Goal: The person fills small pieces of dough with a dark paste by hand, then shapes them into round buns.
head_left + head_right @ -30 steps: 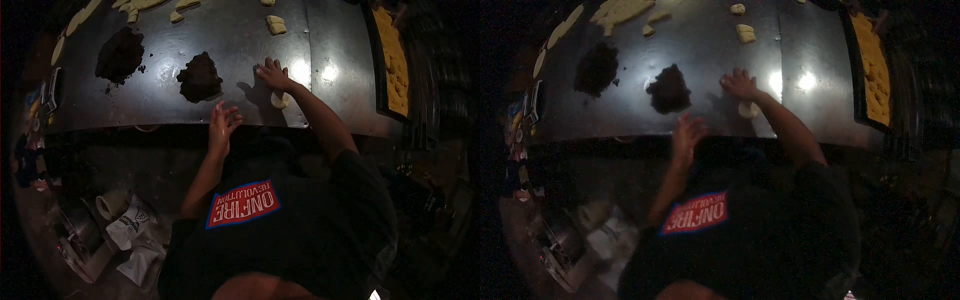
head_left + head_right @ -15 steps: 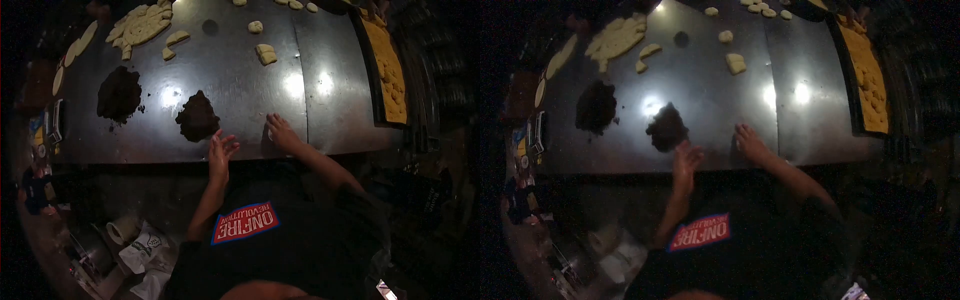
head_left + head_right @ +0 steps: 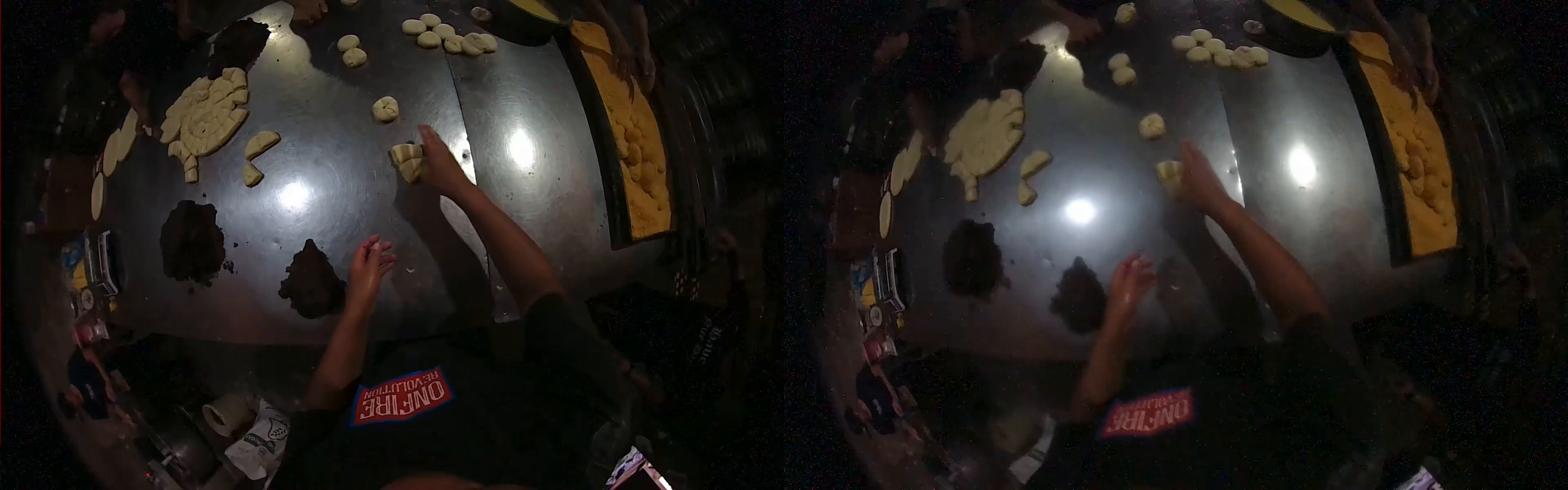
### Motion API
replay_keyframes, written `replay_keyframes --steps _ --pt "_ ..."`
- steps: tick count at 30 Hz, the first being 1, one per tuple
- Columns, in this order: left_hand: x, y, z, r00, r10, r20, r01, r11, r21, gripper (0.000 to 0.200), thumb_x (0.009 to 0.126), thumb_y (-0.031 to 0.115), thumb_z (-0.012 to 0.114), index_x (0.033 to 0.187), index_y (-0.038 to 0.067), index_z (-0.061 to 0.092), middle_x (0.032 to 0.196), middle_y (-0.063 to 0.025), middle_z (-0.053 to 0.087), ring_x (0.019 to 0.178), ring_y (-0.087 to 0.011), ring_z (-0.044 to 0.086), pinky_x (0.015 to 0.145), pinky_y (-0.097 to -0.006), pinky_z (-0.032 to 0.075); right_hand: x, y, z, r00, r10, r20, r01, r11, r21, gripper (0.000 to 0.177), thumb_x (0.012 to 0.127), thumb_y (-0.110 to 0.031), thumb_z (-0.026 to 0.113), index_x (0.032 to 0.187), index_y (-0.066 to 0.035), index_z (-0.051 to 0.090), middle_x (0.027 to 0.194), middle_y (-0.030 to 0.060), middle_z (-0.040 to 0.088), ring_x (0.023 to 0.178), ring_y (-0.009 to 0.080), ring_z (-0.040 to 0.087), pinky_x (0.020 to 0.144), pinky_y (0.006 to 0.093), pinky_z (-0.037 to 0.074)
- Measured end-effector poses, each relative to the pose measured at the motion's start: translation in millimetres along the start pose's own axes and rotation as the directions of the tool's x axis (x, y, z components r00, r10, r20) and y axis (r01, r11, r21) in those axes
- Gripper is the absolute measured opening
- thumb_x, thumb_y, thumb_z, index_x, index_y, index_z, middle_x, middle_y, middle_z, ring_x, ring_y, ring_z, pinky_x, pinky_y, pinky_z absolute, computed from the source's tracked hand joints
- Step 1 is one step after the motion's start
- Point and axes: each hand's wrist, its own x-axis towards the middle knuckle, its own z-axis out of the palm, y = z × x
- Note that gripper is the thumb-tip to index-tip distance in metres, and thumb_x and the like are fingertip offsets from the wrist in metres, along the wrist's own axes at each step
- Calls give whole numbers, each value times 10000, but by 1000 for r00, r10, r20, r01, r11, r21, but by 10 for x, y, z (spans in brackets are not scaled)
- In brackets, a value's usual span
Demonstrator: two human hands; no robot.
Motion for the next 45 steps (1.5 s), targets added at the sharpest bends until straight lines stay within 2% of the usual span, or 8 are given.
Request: replay_keyframes --steps 7,13,20,23,25,28,35,45 --pt "339 -146 239 986 56 -158 -37 992 118 509 975 403 404 1312 21 401 1163 -121 529 1011 -185 538 886 -334 443 -95 -481 -15 882 80 465 156 881 -447 242 757 -59 600 987 -7 544 1066 154 569 1010 308 561 812 379 481" --pt "157 -110 392 984 132 -124 -145 984 -104 515 962 484 388 1061 16 578 937 -105 604 858 -172 572 792 -304 448 -1304 -1091 -262 986 90 139 -117 972 205 310 719 -113 668 960 -35 489 890 89 533 794 156 538 705 314 460" --pt "153 -327 142 937 349 -16 -217 619 755 445 937 416 477 795 16 611 750 -118 619 669 -246 580 645 -339 441 -1950 -1673 -1255 924 337 184 -379 874 305 277 730 -151 676 903 -20 503 832 118 543 723 200 540 637 322 460" --pt "107 -631 5 821 535 198 -346 190 919 404 934 397 482 849 25 613 912 -146 626 777 -293 580 696 -345 453 -2042 -1930 -1522 963 271 1 -249 883 398 241 773 -91 649 971 -4 542 780 100 565 710 170 566 670 308 491" --pt "-390 -182 284 261 899 352 -303 -270 914 415 953 400 447 893 20 600 960 -129 598 850 -271 571 744 -355 455 -2012 -2074 -1459 962 272 -5 -256 909 330 310 806 -48 627 1098 13 544 860 116 593 762 163 600 706 289 505" --pt "-789 -39 425 673 724 -153 -727 686 45 457 965 427 411 873 9 572 870 -86 569 797 -211 558 745 -333 444 -2091 -2345 -1095 997 82 -6 -73 917 393 335 862 -48 591 1169 40 491 949 115 588 835 166 595 721 287 526" --pt "-1492 334 -146 686 669 -285 -713 696 -84 487 961 465 416 723 45 485 720 8 455 664 -78 443 636 -231 381 -2142 -2901 -224 935 -159 -317 250 929 272 177 867 -175 585 822 -18 518 731 178 553 593 321 561 543 406 438" --pt "-1365 140 -610 954 53 -294 -210 817 -536 533 924 551 411 1016 40 532 927 -51 542 842 -141 531 746 -308 451 -1691 -2792 -313 913 -209 350 149 970 190 175 855 -103 575 1004 -10 574 799 145 612 691 275 617 607 353 476"
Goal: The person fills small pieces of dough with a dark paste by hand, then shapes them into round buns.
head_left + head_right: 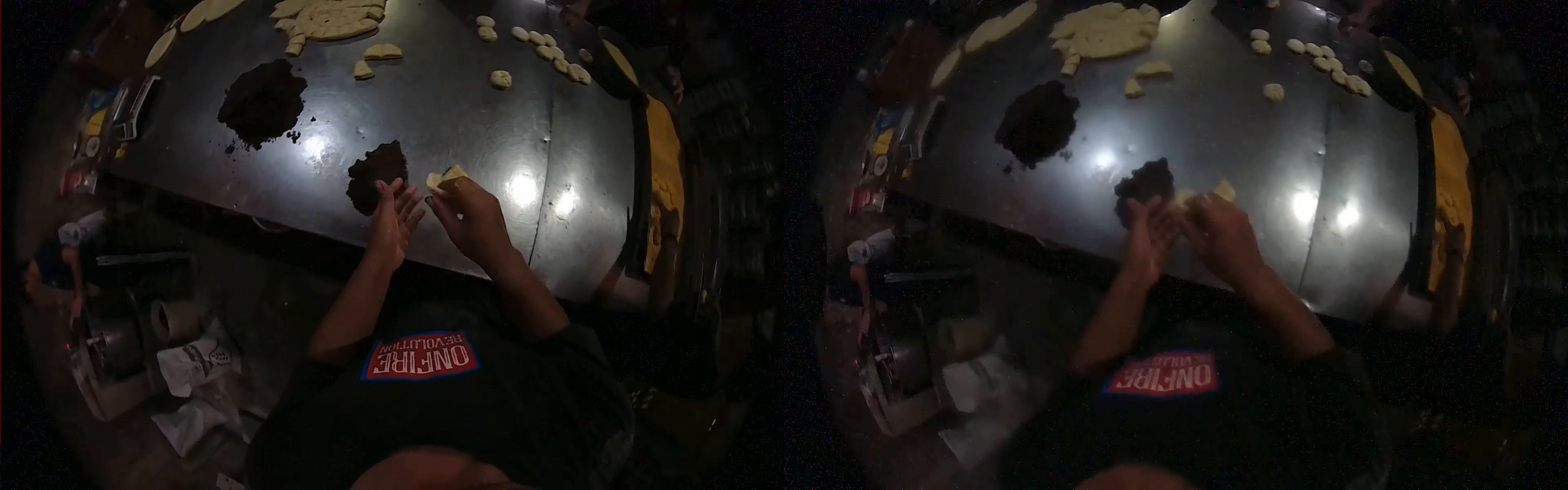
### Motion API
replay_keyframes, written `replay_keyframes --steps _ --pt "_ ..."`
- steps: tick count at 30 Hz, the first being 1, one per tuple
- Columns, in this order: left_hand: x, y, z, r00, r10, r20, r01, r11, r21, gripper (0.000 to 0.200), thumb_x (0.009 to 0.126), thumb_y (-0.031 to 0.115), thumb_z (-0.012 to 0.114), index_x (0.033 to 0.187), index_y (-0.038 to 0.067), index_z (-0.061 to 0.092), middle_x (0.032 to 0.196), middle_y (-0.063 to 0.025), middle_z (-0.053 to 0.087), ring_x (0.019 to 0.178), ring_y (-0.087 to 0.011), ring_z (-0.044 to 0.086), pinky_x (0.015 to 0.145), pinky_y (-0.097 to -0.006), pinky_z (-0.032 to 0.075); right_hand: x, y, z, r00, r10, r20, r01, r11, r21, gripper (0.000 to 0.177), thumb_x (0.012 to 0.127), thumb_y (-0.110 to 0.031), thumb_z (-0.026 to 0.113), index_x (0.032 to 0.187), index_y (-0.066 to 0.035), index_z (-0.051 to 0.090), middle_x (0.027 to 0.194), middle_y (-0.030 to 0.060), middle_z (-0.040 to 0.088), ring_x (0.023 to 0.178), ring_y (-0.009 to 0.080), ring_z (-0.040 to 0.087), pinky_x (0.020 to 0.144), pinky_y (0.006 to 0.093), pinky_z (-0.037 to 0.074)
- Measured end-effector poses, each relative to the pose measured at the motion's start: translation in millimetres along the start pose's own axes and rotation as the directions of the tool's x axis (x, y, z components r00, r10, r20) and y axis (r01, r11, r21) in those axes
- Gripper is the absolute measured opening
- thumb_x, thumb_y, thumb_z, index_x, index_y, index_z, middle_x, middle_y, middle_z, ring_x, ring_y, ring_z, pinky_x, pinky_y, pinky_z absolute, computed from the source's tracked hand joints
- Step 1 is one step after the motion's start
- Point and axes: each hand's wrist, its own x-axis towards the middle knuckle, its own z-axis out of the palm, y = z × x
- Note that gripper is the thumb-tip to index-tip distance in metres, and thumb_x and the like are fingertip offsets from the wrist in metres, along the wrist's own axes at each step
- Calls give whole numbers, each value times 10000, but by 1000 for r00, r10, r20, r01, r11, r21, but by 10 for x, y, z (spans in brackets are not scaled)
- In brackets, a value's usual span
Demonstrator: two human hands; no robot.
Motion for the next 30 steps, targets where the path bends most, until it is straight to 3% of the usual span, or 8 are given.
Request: replay_keyframes --steps 2,3,7,11,13,17,26,30 --pt "155 -128 -72 998 -42 -38 37 989 -142 524 924 533 435 1095 46 525 996 -57 545 891 -154 538 784 -317 456 20 143 187 970 -205 128 240 879 -411 246 806 -61 591 1048 -19 575 975 161 603 906 315 597 738 396 491" --pt "233 -186 -117 1000 -29 -8 28 999 -42 497 928 503 452 1128 53 520 1050 -64 547 939 -162 543 813 -319 455 -25 274 327 938 -249 242 303 928 -218 346 757 11 578 1100 -34 570 1154 179 554 1123 361 506 873 430 462" --pt "472 -178 -458 999 -33 -36 32 999 -40 393 968 374 440 1201 62 495 1167 -91 545 1086 -203 543 886 -320 454 149 807 478 904 -324 279 231 920 318 477 759 104 484 1203 -64 533 1235 201 533 1164 362 511 954 420 440" --pt "348 -123 -882 987 84 -141 -89 996 -31 372 987 311 410 1247 50 461 1192 -113 530 1106 -220 533 896 -336 453 848 1369 634 933 -244 264 268 962 -57 439 813 23 516 1247 -39 493 1271 190 513 1174 326 510 958 381 447" --pt "260 -63 -995 950 97 -296 -91 995 34 409 990 315 398 1292 40 424 1239 -120 499 1129 -226 514 920 -345 440 1077 1674 870 824 -434 364 514 842 -161 409 829 -35 539 1236 -23 502 1313 175 480 1215 317 470 962 371 445" --pt "83 2 -1115 931 145 -336 -157 987 -10 430 992 313 393 1316 29 408 1257 -118 490 1138 -219 508 940 -335 433 1165 1787 1203 862 -276 425 290 957 34 402 813 -40 536 1215 -23 521 1326 159 468 1219 317 459 947 380 452" --pt "-187 237 -913 953 160 -256 -184 980 -72 418 996 287 386 1323 26 401 1254 -125 489 1146 -225 504 944 -331 443 1130 1759 1220 871 -266 414 425 831 -360 166 759 -59 563 911 -22 618 881 134 636 854 344 590 727 431 488" --pt "-324 302 -1091 959 240 -148 -255 963 -90 432 994 281 394 1339 21 374 1262 -132 477 1142 -221 504 939 -328 446 955 1648 825 944 7 330 73 970 -232 169 817 -93 565 924 18 637 712 135 638 673 284 607 620 386 474"
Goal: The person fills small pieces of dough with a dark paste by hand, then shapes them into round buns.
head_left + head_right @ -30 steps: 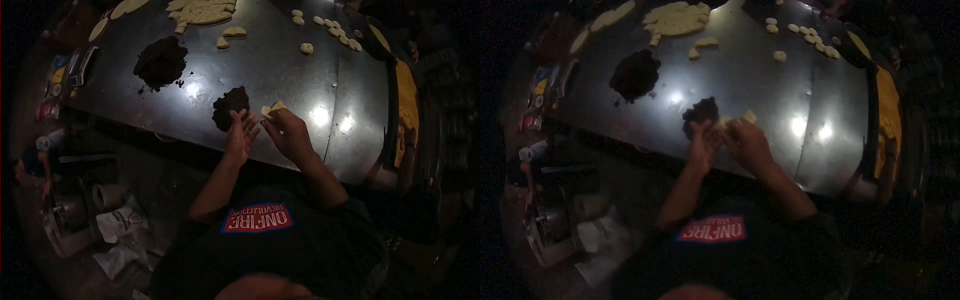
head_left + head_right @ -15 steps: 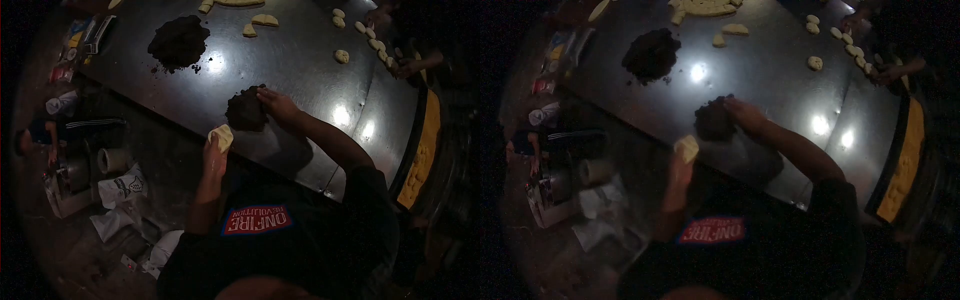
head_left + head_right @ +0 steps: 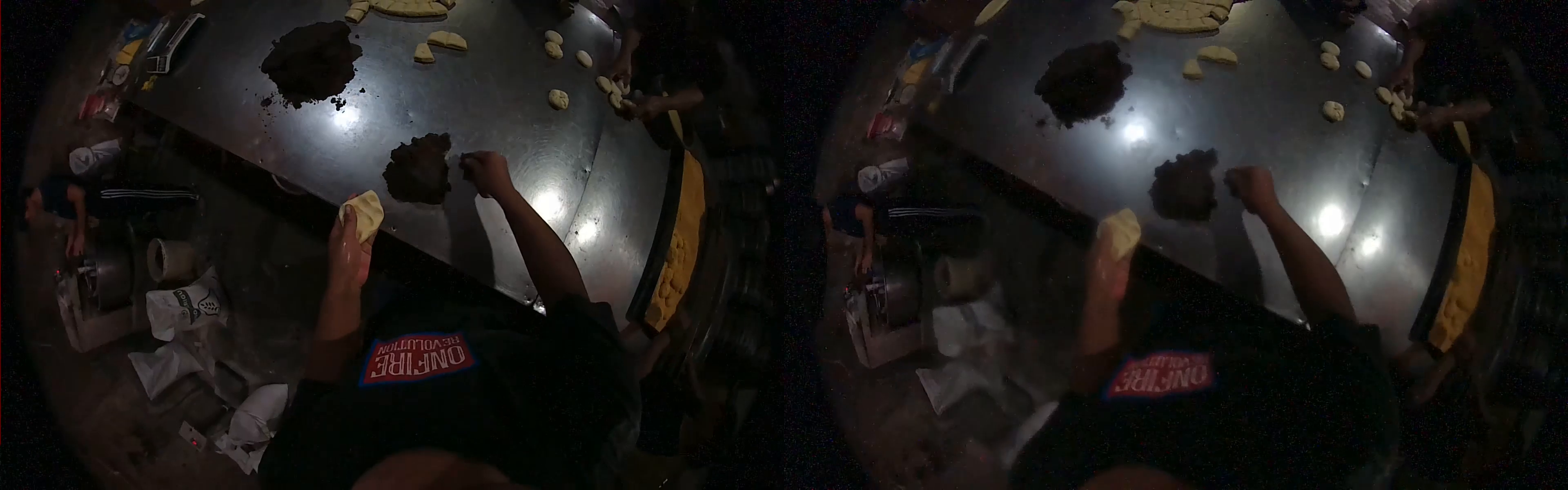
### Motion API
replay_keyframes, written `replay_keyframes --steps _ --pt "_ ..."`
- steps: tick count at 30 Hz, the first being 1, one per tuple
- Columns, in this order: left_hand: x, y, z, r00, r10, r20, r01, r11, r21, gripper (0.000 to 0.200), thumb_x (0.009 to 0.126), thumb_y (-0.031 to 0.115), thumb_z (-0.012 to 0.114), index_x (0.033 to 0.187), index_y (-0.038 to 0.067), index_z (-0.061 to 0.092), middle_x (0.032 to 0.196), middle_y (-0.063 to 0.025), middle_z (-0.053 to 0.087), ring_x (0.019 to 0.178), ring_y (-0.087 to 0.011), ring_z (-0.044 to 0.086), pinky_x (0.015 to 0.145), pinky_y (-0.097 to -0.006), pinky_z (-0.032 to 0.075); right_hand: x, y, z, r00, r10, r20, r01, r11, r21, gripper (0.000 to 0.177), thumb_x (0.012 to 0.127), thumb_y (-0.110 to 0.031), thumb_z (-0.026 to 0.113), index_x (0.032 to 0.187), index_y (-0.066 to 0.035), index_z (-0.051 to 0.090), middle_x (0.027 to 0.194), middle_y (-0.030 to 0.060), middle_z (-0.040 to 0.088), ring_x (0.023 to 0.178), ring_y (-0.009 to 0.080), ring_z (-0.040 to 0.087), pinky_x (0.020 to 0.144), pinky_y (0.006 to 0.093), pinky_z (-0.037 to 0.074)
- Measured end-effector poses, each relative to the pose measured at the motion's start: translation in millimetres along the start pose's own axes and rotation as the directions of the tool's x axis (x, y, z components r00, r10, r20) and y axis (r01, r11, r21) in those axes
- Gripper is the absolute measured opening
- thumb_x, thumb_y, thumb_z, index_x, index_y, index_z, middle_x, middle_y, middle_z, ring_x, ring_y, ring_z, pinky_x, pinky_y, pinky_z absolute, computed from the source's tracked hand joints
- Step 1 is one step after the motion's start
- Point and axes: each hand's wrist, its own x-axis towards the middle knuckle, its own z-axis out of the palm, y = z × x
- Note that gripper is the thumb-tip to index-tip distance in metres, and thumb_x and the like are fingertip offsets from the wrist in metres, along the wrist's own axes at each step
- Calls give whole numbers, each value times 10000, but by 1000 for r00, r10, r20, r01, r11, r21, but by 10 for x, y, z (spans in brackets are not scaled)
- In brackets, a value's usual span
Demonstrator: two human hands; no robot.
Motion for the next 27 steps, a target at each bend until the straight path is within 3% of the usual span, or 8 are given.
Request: replay_keyframes --steps 2,6,10,12,16,24,26,27 --pt "-59 41 -15 1000 -11 8 11 1000 27 455 992 277 405 1356 12 341 1270 -137 465 1144 -217 499 935 -325 446 -260 -72 -209 882 360 304 -471 640 607 201 863 -95 535 956 60 624 748 115 646 690 195 611 591 338 455" --pt "27 -76 6 987 -107 122 104 994 28 490 985 296 427 1366 7 324 1266 -131 460 1142 -208 493 940 -327 436 -721 -847 -451 956 222 193 -287 551 784 209 852 -103 616 979 62 614 840 105 648 780 171 627 696 283 502" --pt "-19 -128 429 944 -168 282 161 986 48 545 970 345 458 1373 8 314 1238 -107 465 1138 -179 475 961 -320 403 -965 -1564 -618 985 173 8 -149 824 547 188 805 -76 673 964 11 624 910 93 652 819 193 643 749 314 522" --pt "-60 -173 633 901 -155 406 135 988 79 543 968 342 467 1372 14 314 1227 -94 470 1125 -162 472 953 -313 398 -976 -1728 -597 908 -204 -367 281 944 172 206 776 -51 677 971 -10 626 962 97 645 845 249 644 760 335 524" --pt "-58 -246 944 920 -96 381 31 984 174 502 960 275 503 1351 9 336 1216 -84 476 1089 -138 484 912 -288 416 -893 -1578 -449 846 -200 -494 257 965 50 255 756 -37 673 1006 -21 626 995 110 628 898 294 625 732 353 526" --pt "162 -447 1024 959 -123 255 121 992 25 414 971 214 473 1324 20 377 1170 -101 524 1060 -173 534 874 -292 460 -687 -996 -695 982 -128 -136 175 888 425 237 790 -26 636 1026 -16 635 1048 125 628 864 268 637 809 344 496" --pt "201 -337 1033 969 -153 196 161 987 -21 396 971 196 466 1319 26 384 1169 -103 530 1048 -185 555 852 -296 486 -539 -658 -696 969 93 229 -248 388 888 295 766 28 612 1056 -22 632 1122 119 612 910 226 627 790 317 501" --pt "257 -302 1014 977 -102 186 109 994 -26 382 971 181 460 1314 28 391 1169 -100 531 1047 -186 559 847 -297 497 -452 -623 -748 984 85 156 -178 448 876 352 756 55 593 1099 -17 624 1181 112 587 956 200 602 793 313 501"
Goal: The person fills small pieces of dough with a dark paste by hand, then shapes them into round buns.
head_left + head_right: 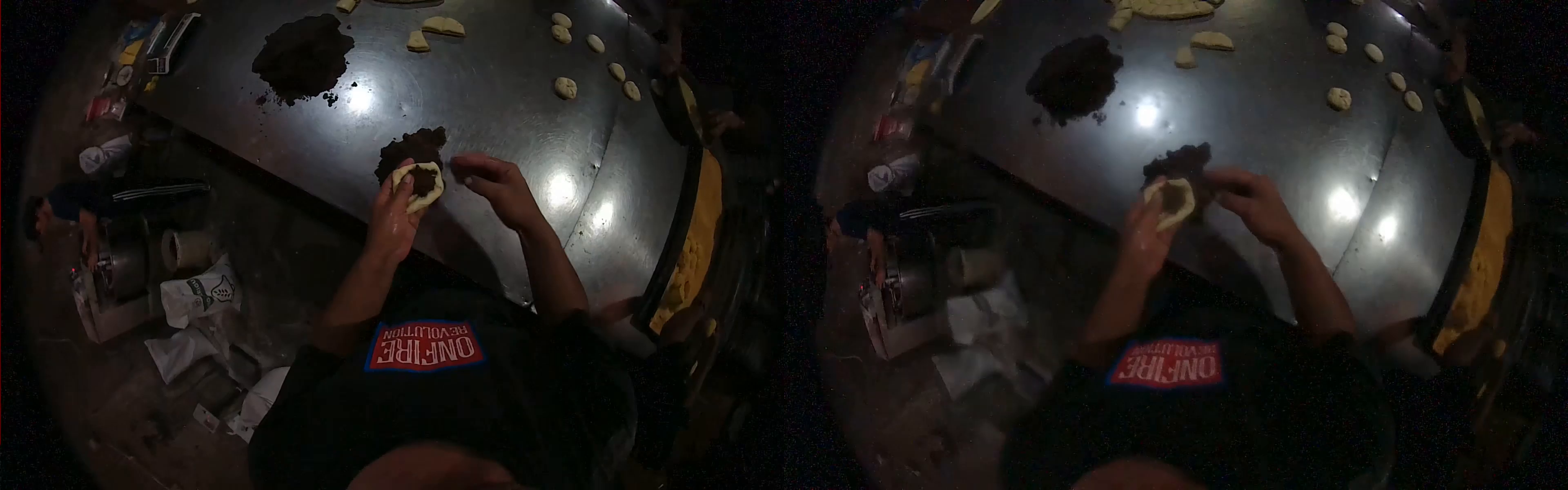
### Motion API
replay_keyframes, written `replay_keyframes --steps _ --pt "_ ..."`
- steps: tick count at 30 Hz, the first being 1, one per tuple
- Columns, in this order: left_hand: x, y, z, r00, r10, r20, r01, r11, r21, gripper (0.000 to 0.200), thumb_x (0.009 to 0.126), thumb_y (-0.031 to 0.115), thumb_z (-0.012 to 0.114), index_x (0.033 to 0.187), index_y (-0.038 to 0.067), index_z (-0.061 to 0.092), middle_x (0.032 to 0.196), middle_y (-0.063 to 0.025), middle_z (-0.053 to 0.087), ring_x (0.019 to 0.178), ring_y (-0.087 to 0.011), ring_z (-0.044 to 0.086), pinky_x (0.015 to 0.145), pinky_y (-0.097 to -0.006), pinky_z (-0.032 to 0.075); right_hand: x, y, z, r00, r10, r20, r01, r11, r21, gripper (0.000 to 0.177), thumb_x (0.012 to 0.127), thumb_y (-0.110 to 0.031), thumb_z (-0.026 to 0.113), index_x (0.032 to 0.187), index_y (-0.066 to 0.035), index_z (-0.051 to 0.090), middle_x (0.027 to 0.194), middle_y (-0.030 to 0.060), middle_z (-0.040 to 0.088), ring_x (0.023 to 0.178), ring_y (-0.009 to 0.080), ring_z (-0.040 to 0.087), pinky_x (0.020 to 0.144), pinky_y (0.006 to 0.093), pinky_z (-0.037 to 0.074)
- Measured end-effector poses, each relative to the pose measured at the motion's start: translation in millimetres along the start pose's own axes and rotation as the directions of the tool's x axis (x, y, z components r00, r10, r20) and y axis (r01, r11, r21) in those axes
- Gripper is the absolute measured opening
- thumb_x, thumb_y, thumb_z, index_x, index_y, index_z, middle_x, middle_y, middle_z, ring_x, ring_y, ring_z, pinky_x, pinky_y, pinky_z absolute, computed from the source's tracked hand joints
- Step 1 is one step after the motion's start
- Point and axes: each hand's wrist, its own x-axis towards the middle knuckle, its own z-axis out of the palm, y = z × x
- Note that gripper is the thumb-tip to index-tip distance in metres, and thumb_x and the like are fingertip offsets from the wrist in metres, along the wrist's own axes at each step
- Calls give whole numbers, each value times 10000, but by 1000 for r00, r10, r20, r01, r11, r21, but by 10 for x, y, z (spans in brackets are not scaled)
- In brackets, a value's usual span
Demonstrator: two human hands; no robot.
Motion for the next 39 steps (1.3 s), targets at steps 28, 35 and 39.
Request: replay_keyframes --steps 28,35,39 --pt "-546 681 -194 869 -143 475 -108 880 463 319 954 189 497 1214 5 511 1174 -109 575 1072 -182 559 926 -303 461 -717 -372 1033 528 -724 444 723 108 -683 330 732 -77 706 1038 -36 589 987 127 589 855 235 606 697 353 498" --pt "-680 441 16 706 438 557 -576 812 92 286 961 94 442 1229 14 503 1396 -173 389 1326 -266 332 1044 -355 345 -704 -595 1088 943 -333 5 333 941 -56 343 750 -81 713 1054 -23 566 920 107 566 750 137 550 605 271 447" --pt "-726 328 284 623 581 524 -782 480 397 467 968 143 432 1391 -6 301 1511 -201 117 1400 -308 134 1096 -401 220 -717 -507 1200 695 -698 -175 503 645 -575 266 759 16 672 1009 -2 584 878 90 549 764 175 548 703 264 463"
